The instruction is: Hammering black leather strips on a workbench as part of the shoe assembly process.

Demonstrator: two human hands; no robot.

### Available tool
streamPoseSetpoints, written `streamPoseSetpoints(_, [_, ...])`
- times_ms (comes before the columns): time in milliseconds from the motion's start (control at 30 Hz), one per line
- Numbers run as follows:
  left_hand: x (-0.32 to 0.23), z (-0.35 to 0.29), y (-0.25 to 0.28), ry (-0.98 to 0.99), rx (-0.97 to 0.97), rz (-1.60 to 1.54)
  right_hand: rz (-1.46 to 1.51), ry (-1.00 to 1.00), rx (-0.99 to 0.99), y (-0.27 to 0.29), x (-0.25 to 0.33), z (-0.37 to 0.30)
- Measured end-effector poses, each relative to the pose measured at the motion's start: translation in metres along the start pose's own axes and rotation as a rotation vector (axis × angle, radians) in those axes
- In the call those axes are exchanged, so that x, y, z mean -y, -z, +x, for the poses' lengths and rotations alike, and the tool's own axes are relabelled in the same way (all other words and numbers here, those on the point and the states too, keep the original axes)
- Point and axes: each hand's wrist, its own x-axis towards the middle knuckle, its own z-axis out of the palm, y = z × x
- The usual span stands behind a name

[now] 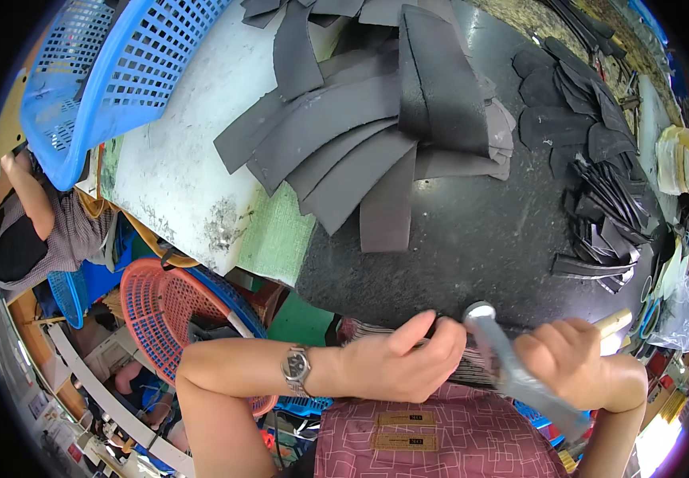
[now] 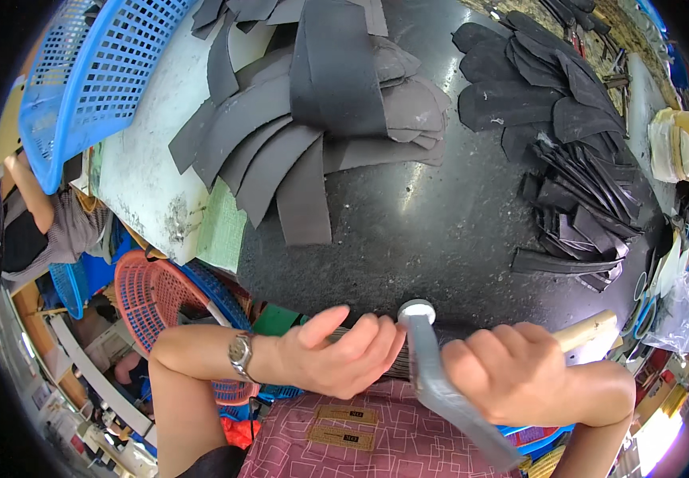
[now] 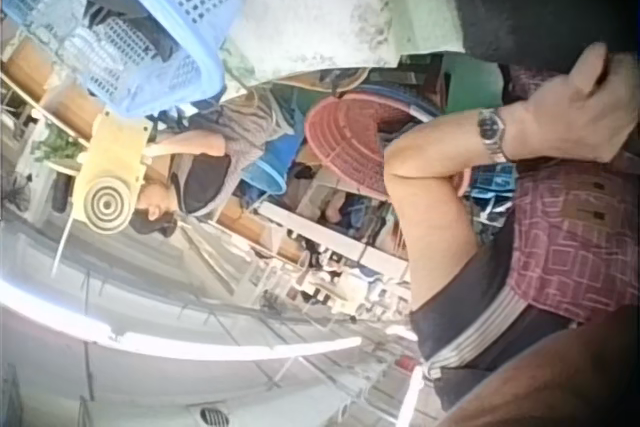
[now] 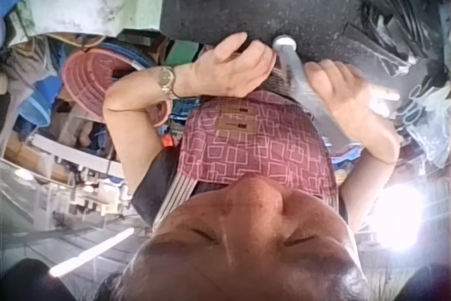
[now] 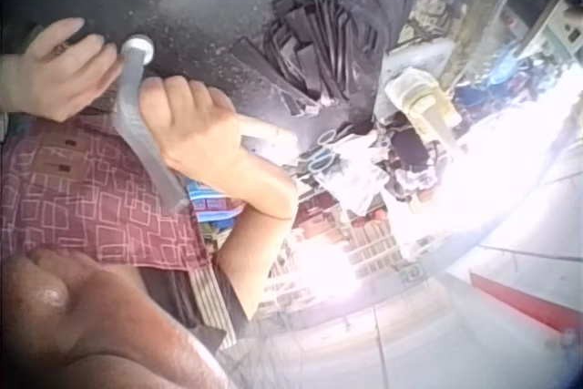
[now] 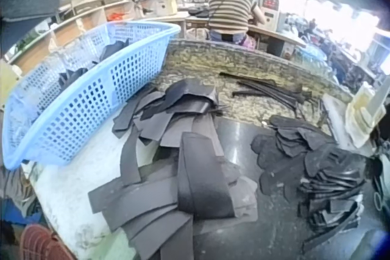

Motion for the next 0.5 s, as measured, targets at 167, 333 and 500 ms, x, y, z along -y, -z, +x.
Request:
streamPoseSetpoints(167, [0.020,0.006,-0.001,-0.018,0.080,-0.253,0.042,-0.080,0.069,-0.002,0.009,-0.007])
streamPoseSetpoints(333, [-0.002,-0.009,-0.003,0.299,-0.012,-0.346,0.034,-0.105,0.049,-0.006,0.007,-0.006])
streamPoseSetpoints(500, [-0.014,-0.005,0.000,0.077,-0.006,-0.013,0.073,-0.083,-0.052,-0.002,0.004,-0.005])
